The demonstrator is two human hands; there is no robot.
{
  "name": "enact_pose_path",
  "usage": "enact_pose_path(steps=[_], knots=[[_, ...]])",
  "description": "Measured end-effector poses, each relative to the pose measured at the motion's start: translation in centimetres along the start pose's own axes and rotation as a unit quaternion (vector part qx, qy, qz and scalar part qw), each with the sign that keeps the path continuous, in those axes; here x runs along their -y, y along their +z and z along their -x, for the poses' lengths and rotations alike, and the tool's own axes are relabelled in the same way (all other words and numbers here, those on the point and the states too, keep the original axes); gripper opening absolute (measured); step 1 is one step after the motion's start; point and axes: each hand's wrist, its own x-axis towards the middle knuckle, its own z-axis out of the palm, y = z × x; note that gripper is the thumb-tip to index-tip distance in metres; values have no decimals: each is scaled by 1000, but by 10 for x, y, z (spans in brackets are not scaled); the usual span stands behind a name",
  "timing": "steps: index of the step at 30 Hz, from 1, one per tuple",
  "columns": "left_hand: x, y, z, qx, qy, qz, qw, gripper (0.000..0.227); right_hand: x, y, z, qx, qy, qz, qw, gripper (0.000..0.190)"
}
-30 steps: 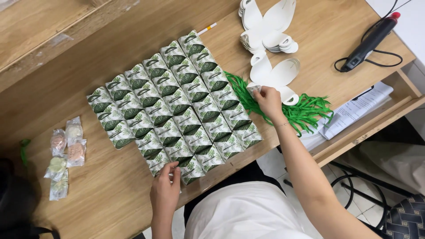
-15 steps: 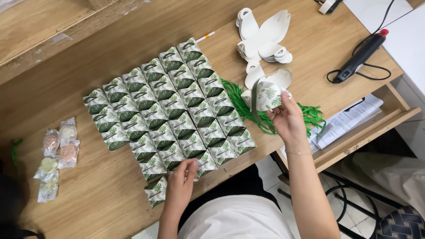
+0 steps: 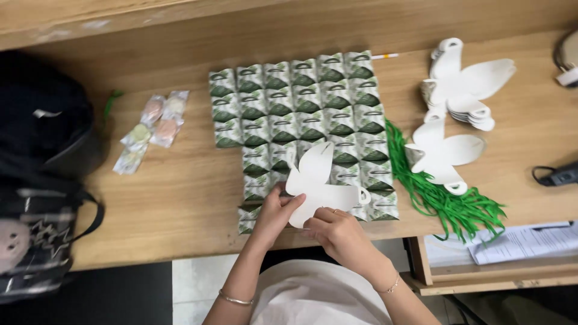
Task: The person places small individual candies from plastic wrappers into white floral-shaped paper boxes and folds the boxes closed.
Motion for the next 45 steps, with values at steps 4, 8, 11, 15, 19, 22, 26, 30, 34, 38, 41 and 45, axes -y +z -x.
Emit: enact_pose_path(steps=[4, 8, 11, 15, 19, 22, 26, 30, 34, 38, 41, 45], knots=[[45, -56, 5, -66, 113, 37, 991, 44, 24, 26, -21, 88, -50, -3, 995, 9], [43, -106, 23, -132, 52, 136, 980, 38, 47, 58, -46, 87, -26, -8, 996, 17], [42, -156, 30, -179, 93, 64, 977, 39, 52, 88, -69, 69, 48, -40, 996, 20], [53, -239, 38, -215, 137, -33, 966, 41, 41, 143, -105, 85, 256, -43, 962, 25], [65, -306, 45, -212, 73, 93, 970, 41, 13, 208, -125, 29, 252, -114, 961, 43], [69, -340, 41, -212, 21, 108, 971, 42, 10, 246, -140, -12, 249, -142, 958, 62], [49, -363, 38, -172, 58, 98, 979, 42, 41, 266, -167, -87, 360, -238, 898, 77], [65, -385, 14, -30, 91, 13, 995, 57, 39, 288, -173, -121, 426, -401, 802, 49], [32, -419, 3, 91, 7, 85, 992, 78, 19, 315, -167, -161, 433, -375, 804, 36], [-16, -436, -40, 28, 71, 27, 997, 84, -2, 332, -149, -162, 444, -341, 813, 34], [-59, -426, -70, -52, 192, -138, 970, 58, -13, 338, -139, -154, 454, -311, 821, 39], [-35, -423, -176, -159, 257, -433, 849, 40, -14, 336, -135, -118, 473, -220, 845, 57]])
